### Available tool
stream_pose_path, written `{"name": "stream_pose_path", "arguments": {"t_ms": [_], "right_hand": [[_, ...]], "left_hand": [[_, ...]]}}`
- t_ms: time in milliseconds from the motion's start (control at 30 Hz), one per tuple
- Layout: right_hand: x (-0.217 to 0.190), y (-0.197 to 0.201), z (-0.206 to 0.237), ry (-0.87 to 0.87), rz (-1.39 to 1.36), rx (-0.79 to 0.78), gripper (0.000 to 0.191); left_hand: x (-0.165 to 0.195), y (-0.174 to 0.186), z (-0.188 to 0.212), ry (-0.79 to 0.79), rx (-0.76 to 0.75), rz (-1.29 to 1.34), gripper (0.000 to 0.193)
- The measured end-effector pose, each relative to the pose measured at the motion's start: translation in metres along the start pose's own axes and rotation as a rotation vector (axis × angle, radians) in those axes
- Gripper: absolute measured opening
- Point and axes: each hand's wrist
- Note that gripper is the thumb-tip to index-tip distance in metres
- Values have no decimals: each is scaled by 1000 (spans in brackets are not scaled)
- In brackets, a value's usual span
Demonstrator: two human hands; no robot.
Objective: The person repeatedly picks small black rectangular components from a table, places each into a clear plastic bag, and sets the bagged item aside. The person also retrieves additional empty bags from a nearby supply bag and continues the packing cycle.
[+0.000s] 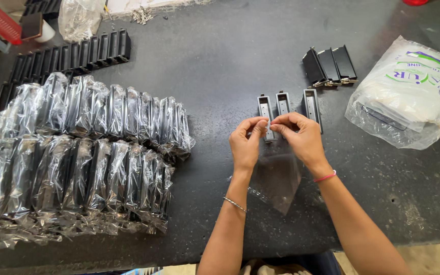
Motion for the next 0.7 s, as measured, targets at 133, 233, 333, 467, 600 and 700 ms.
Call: {"name": "stream_pose_path", "arguments": {"t_ms": [133,233,333,467,600,700], "right_hand": [[1,0,0,28,80,37,6],[0,-1,-1,116,203,40,5],[1,-6,0,166,301,35,5],[9,-12,3,103,305,9,9],[20,-15,-1,38,402,13,25],[25,-8,-2,20,290,11,22]], "left_hand": [[-7,2,-2,-67,65,-25,7],[-10,1,-1,-53,85,-132,6],[-13,-3,1,-73,83,-248,7],[-16,-8,5,-199,95,-377,14],[-16,-8,4,-175,117,-502,21],[-12,-5,2,-36,73,-463,29]]}}
Point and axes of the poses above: each hand's wrist, its own z-axis away from the middle knuckle, its own y-axis out of the back of the hand, x = y × z, and after that the axes turned 13 degrees about -x, right-handed
